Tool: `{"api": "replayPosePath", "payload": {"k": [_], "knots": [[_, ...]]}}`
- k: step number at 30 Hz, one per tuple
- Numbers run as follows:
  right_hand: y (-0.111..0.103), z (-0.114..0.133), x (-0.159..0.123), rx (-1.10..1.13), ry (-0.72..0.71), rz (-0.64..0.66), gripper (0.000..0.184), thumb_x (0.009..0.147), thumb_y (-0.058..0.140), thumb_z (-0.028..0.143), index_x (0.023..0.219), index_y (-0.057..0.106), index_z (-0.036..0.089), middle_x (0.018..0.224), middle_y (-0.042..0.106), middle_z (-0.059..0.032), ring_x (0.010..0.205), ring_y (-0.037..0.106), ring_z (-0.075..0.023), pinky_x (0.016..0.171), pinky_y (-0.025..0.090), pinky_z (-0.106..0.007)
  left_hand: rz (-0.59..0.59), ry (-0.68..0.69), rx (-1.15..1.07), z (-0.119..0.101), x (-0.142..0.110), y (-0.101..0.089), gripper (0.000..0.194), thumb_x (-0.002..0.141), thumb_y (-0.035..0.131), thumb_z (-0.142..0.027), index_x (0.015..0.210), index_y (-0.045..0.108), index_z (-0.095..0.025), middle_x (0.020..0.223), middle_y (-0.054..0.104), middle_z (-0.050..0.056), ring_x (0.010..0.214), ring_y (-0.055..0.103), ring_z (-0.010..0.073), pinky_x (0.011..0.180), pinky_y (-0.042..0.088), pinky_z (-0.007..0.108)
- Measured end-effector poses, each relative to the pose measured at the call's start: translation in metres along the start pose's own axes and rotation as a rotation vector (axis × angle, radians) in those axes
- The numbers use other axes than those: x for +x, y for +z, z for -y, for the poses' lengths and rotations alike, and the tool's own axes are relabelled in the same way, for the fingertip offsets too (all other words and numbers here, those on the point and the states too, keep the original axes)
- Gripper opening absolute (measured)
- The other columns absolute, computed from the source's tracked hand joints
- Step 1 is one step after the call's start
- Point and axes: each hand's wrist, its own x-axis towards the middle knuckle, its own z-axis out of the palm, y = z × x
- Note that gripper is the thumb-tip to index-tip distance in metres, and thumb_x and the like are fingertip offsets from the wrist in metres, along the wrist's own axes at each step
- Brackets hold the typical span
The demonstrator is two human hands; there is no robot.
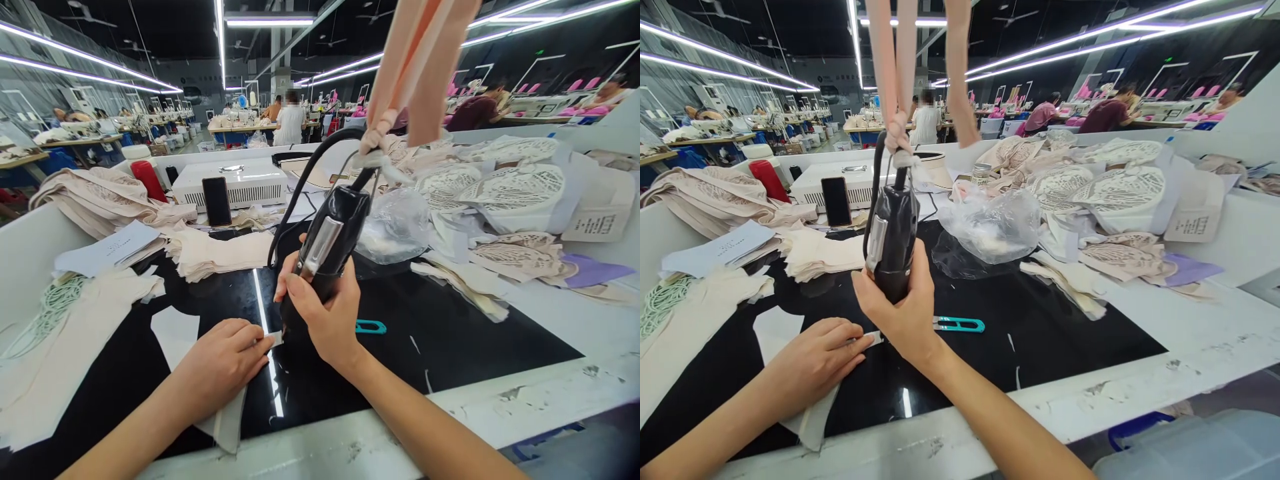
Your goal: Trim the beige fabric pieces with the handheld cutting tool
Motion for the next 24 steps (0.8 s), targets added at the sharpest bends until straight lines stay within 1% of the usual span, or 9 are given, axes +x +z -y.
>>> {"api": "replayPosePath", "payload": {"k": [5,11,17,24], "knots": [[0.0015,0.0004,-0.002,-0.05,-0.003,-0.008,0.025,0.083,0.072,0.03,0.096,0.051,0.025,0.079,0.06,0.004,0.06,0.058,-0.0126,0.057,0.054,-0.031,0.01,0.008,0.0,0.0007,-0.0005,0.0003,0.03,0.111,0.039,-0.019,0.12,0.067,-0.011,0.099,0.07,0.01,0.087,0.067,0.0209,0.078,0.062,0.037],[0.0001,-0.0062,0.0034,-0.014,-0.004,-0.057,0.032,0.081,0.077,0.038,0.097,0.052,0.025,0.079,0.062,0.0051,0.06,0.059,-0.0129,0.058,0.055,-0.032,0.024,0.006,-0.005,0.0012,-0.0012,0.0015,0.026,0.109,0.044,-0.018,0.12,0.066,-0.011,0.101,0.07,0.01,0.09,0.068,0.0218,0.079,0.061,0.037],[0.0016,-0.0081,0.0053,-0.036,-0.014,-0.014,0.03,0.082,0.075,0.035,0.097,0.052,0.025,0.078,0.059,0.0055,0.062,0.058,-0.0127,0.059,0.053,-0.031,0.015,-0.007,-0.026,0.0008,-0.0008,0.0002,0.03,0.11,0.039,-0.019,0.122,0.066,-0.011,0.099,0.069,0.01,0.087,0.067,0.0215,0.077,0.061,0.037],[0.0013,-0.0069,0.0041,-0.041,-0.035,-0.005,0.029,0.083,0.075,0.033,0.098,0.051,0.025,0.079,0.061,0.0044,0.065,0.059,-0.0136,0.063,0.054,-0.031,0.036,-0.052,-0.091,0.0018,-0.0024,-0.0025,0.026,0.109,0.043,-0.019,0.119,0.067,-0.015,0.098,0.066,0.008,0.086,0.066,0.0193,0.078,0.06,0.035]]}}
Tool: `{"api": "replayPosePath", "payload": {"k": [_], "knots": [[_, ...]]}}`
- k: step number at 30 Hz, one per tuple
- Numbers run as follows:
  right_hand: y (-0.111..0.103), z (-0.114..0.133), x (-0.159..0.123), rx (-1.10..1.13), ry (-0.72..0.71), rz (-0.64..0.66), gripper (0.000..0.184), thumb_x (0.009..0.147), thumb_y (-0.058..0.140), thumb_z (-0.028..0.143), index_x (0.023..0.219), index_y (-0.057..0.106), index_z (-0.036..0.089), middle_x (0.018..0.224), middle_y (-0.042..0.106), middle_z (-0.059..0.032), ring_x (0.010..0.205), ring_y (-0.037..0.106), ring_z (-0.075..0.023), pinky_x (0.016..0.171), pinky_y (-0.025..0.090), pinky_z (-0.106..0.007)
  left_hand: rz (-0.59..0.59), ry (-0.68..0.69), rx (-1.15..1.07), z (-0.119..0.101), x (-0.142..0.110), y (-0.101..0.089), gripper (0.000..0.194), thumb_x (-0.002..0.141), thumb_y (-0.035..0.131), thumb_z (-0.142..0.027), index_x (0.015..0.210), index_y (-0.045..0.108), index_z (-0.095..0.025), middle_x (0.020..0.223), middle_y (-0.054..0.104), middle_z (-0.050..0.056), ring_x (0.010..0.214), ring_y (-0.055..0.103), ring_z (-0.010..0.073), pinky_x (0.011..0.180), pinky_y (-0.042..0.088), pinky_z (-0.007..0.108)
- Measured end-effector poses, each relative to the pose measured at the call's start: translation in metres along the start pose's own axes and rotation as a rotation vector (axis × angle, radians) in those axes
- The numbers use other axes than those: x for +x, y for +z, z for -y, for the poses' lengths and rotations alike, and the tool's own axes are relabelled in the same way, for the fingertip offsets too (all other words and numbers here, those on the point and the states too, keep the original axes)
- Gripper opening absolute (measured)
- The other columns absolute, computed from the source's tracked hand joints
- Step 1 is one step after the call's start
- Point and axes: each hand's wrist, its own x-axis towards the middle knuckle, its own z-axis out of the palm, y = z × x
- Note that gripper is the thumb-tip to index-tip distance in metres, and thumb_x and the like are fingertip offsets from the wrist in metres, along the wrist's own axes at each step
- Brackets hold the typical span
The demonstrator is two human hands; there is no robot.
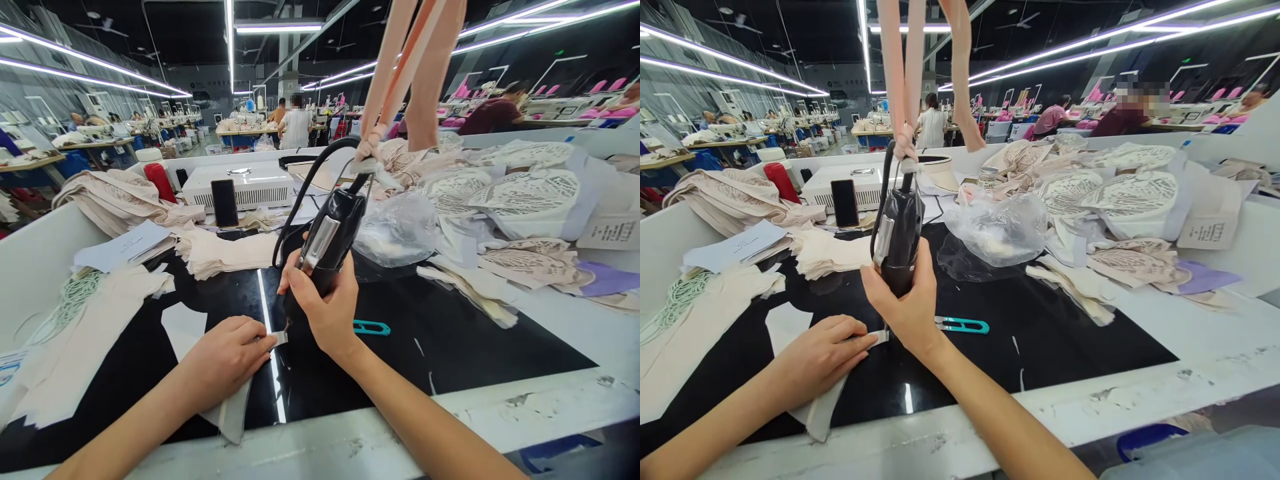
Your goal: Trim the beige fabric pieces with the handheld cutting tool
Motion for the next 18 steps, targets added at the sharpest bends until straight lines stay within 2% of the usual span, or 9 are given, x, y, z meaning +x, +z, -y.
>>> {"api": "replayPosePath", "payload": {"k": [9,18], "knots": [[-0.002,0.0,0.0,-0.021,-0.006,-0.019,0.03,0.083,0.076,0.037,0.094,0.051,0.025,0.076,0.061,0.0056,0.061,0.059,-0.0127,0.06,0.055,-0.031,-0.011,-0.046,-0.038,-0.003,-0.006,-0.01,0.03,0.111,0.039,-0.022,0.113,0.068,-0.015,0.096,0.067,0.008,0.084,0.067,0.0198,0.075,0.059,0.034],[-0.002,0.001,0.002,0.052,0.016,-0.033,0.029,0.08,0.079,0.032,0.094,0.054,0.026,0.075,0.066,0.0059,0.055,0.061,-0.0114,0.054,0.058,-0.028,-0.035,-0.106,-0.049,-0.01,-0.012,-0.009,0.03,0.112,0.038,-0.023,0.114,0.067,-0.016,0.098,0.068,0.008,0.089,0.068,0.0204,0.079,0.059,0.034]]}}
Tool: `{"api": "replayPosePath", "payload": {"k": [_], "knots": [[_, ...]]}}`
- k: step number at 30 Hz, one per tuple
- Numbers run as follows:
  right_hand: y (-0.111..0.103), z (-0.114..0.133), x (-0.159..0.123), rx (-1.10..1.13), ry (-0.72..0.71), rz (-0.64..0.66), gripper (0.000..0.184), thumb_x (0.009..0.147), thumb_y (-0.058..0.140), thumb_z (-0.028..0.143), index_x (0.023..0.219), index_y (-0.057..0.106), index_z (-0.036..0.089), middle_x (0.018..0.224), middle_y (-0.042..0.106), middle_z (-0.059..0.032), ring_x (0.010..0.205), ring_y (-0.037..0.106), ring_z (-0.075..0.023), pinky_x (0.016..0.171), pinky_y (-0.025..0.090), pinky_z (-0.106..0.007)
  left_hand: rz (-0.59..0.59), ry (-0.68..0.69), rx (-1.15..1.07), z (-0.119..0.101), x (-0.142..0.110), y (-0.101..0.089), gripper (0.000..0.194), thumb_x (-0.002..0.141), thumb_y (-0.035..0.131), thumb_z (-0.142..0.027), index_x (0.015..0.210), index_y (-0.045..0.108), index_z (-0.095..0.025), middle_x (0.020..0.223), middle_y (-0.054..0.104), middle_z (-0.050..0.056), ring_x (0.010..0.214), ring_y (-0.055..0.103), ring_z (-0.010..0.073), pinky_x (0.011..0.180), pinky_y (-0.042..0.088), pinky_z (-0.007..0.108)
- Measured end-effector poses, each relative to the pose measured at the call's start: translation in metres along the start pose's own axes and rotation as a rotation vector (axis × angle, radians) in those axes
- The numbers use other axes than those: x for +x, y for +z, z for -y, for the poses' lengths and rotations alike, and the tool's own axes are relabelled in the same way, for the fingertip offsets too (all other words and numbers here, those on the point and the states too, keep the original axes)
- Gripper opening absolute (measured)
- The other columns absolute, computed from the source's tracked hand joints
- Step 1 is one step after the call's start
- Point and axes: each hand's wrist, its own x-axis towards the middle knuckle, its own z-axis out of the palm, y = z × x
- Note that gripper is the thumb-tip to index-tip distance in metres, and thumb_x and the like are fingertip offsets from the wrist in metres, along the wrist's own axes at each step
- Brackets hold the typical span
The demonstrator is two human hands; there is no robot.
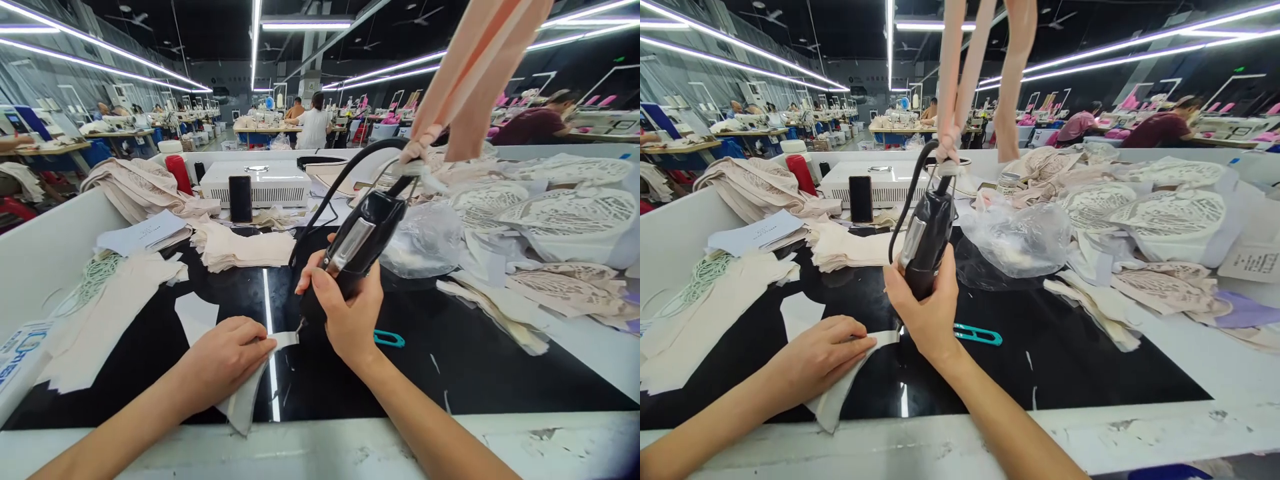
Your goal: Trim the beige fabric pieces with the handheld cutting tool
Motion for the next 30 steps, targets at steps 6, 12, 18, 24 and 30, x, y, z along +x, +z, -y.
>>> {"api": "replayPosePath", "payload": {"k": [6,12,18,24,30], "knots": [[0.008,-0.002,0.003,0.109,-0.003,0.018,0.028,0.082,0.078,0.03,0.096,0.054,0.026,0.073,0.067,0.008,0.053,0.062,-0.0105,0.051,0.057,-0.025,-0.02,0.0,0.012,-0.003,0.002,0.003,0.03,0.112,0.038,-0.019,0.111,0.067,-0.015,0.094,0.067,0.007,0.086,0.066,0.0202,0.079,0.059,0.035],[0.015,-0.005,-0.001,0.143,0.007,0.06,0.029,0.083,0.08,0.031,0.099,0.057,0.025,0.075,0.068,0.0075,0.055,0.063,-0.01,0.052,0.058,-0.024,-0.06,0.005,0.01,-0.003,0.005,0.006,0.029,0.111,0.039,-0.018,0.109,0.068,-0.015,0.091,0.066,0.006,0.085,0.065,0.0197,0.08,0.06,0.034],[0.016,-0.01,-0.003,0.154,-0.007,0.079,0.027,0.085,0.078,0.028,0.101,0.057,0.025,0.076,0.068,0.0073,0.055,0.063,-0.0099,0.052,0.058,-0.024,-0.063,-0.004,0.001,-0.003,0.005,0.006,0.028,0.111,0.04,-0.018,0.112,0.068,-0.017,0.092,0.067,0.005,0.085,0.066,0.018,0.087,0.06,0.034],[0.01,-0.006,0.001,0.144,-0.003,0.076,0.026,0.086,0.076,0.025,0.104,0.057,0.025,0.077,0.068,0.0073,0.056,0.064,-0.0102,0.054,0.058,-0.026,-0.065,-0.016,-0.002,-0.004,0.003,0.009,0.029,0.111,0.039,-0.017,0.111,0.068,-0.016,0.093,0.067,0.005,0.086,0.066,0.0181,0.089,0.06,0.035],[0.003,-0.004,0.002,0.129,-0.021,0.047,0.029,0.084,0.077,0.027,0.106,0.057,0.026,0.077,0.067,0.0069,0.056,0.064,-0.0109,0.052,0.058,-0.026,-0.056,-0.016,-0.019,-0.003,0.002,0.011,0.025,0.109,0.043,-0.015,0.111,0.068,-0.016,0.095,0.068,0.005,0.087,0.066,0.0186,0.09,0.059,0.036]]}}
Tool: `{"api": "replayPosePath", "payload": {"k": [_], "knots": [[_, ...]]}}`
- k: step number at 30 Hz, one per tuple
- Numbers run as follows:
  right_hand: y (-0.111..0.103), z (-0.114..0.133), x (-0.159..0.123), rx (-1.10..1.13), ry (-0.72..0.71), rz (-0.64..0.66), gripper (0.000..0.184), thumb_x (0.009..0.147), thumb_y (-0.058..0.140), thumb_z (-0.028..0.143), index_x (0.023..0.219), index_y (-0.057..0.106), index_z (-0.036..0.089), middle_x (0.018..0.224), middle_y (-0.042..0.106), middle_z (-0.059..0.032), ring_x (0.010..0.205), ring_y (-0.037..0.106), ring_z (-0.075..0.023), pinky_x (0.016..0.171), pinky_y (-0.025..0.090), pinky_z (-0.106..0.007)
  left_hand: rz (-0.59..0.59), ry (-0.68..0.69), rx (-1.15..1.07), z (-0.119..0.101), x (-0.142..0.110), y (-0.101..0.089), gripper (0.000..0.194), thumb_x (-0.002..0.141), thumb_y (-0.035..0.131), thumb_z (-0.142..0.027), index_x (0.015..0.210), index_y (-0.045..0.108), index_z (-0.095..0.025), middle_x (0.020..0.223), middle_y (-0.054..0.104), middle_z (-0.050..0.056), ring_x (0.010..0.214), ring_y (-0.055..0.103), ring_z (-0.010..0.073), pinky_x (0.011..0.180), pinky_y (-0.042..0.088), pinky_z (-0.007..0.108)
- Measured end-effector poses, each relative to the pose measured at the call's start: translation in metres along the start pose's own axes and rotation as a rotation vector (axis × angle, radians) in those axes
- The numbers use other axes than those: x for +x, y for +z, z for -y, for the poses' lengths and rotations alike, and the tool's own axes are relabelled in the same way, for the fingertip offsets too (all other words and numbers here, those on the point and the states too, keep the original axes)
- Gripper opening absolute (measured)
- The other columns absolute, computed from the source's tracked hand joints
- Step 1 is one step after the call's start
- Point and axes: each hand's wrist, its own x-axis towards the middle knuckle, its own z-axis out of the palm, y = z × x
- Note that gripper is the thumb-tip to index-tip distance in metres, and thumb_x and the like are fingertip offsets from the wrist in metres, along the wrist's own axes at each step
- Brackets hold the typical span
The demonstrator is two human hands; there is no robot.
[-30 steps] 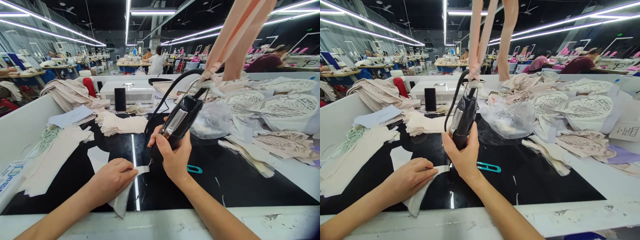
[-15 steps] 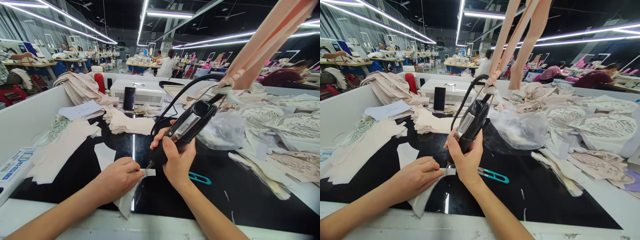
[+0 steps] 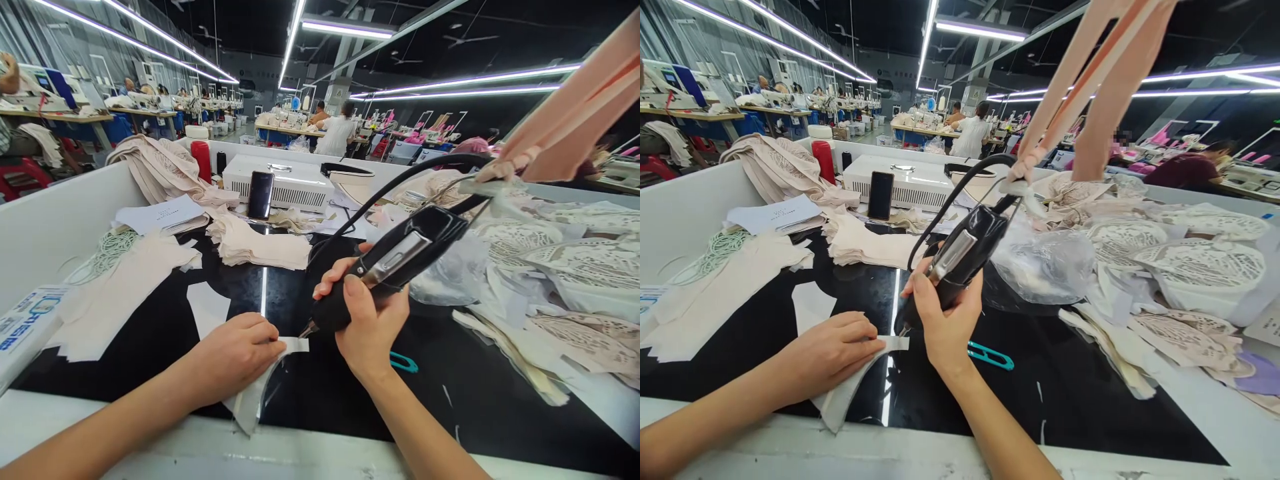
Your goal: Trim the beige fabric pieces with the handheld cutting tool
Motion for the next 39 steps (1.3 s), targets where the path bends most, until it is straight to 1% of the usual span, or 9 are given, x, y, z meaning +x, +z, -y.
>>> {"api": "replayPosePath", "payload": {"k": [3,7,11,15,20,25,30,36,39], "knots": [[-0.001,-0.002,-0.001,-0.003,-0.003,-0.004,0.032,0.085,0.076,0.025,0.111,0.058,0.027,0.08,0.068,0.007,0.056,0.064,-0.0106,0.052,0.059,-0.026,0.0,0.002,-0.005,0.0,0.0,0.0,0.023,0.108,0.045,-0.015,0.112,0.068,-0.016,0.095,0.068,0.005,0.087,0.065,0.0189,0.089,0.059,0.036],[0.002,-0.001,0.0,-0.007,0.009,0.012,0.028,0.086,0.075,0.024,0.11,0.06,0.026,0.079,0.067,0.007,0.056,0.063,-0.0102,0.053,0.058,-0.026,-0.012,0.002,-0.006,0.0,-0.001,0.001,0.025,0.109,0.044,-0.015,0.111,0.069,-0.015,0.097,0.069,0.006,0.088,0.066,0.0196,0.085,0.06,0.035],[0.004,0.005,-0.003,0.044,0.021,-0.004,0.031,0.085,0.077,0.027,0.111,0.06,0.026,0.078,0.067,0.007,0.056,0.063,-0.0102,0.053,0.058,-0.025,-0.013,0.007,-0.02,0.001,-0.002,0.0,0.029,0.11,0.041,-0.017,0.111,0.07,-0.014,0.098,0.069,0.007,0.089,0.066,0.0204,0.086,0.06,0.036],[0.004,0.007,-0.01,0.072,0.047,0.044,0.034,0.087,0.078,0.029,0.115,0.059,0.028,0.079,0.068,0.0067,0.058,0.063,-0.0102,0.054,0.057,-0.025,0.014,-0.008,-0.029,0.001,-0.002,-0.001,0.03,0.111,0.041,-0.02,0.112,0.071,-0.014,0.097,0.069,0.007,0.091,0.065,0.0213,0.086,0.06,0.037],[0.004,0.002,-0.015,0.066,0.057,0.062,0.037,0.087,0.078,0.03,0.118,0.056,0.028,0.08,0.067,0.0063,0.058,0.063,-0.0107,0.055,0.056,-0.026,0.033,-0.015,-0.042,0.001,-0.002,-0.002,0.031,0.111,0.04,-0.021,0.114,0.07,-0.015,0.097,0.068,0.006,0.091,0.066,0.0203,0.09,0.06,0.036],[0.004,0.004,-0.015,0.024,0.056,0.063,0.033,0.088,0.076,0.029,0.114,0.055,0.027,0.08,0.067,0.0059,0.057,0.064,-0.0114,0.054,0.056,-0.027,0.044,-0.018,-0.028,0.001,-0.002,-0.003,0.03,0.111,0.041,-0.02,0.115,0.07,-0.016,0.097,0.068,0.006,0.092,0.066,0.0192,0.092,0.059,0.035],[0.0,0.008,-0.012,0.02,0.036,0.018,0.034,0.086,0.076,0.029,0.114,0.057,0.027,0.079,0.067,0.0066,0.057,0.063,-0.0111,0.054,0.057,-0.026,0.058,-0.023,-0.016,0.0,-0.001,-0.005,0.029,0.111,0.042,-0.019,0.114,0.07,-0.016,0.098,0.069,0.007,0.094,0.067,0.0191,0.092,0.06,0.035],[-0.003,0.006,-0.012,0.028,0.034,0.027,0.033,0.088,0.076,0.027,0.116,0.058,0.027,0.081,0.068,0.0067,0.059,0.064,-0.0105,0.055,0.057,-0.025,0.024,0.007,0.03,0.001,-0.002,-0.002,0.025,0.11,0.044,-0.017,0.112,0.069,-0.016,0.097,0.069,0.006,0.094,0.068,0.0188,0.095,0.06,0.036],[-0.003,0.007,-0.014,0.004,0.027,0.039,0.03,0.09,0.074,0.025,0.115,0.058,0.027,0.08,0.068,0.0065,0.059,0.064,-0.0105,0.055,0.057,-0.025,0.012,0.012,0.114,-0.001,-0.006,0.001,0.023,0.107,0.045,-0.011,0.12,0.064,-0.015,0.105,0.069,0.007,0.104,0.067,0.0205,0.101,0.057,0.038]]}}
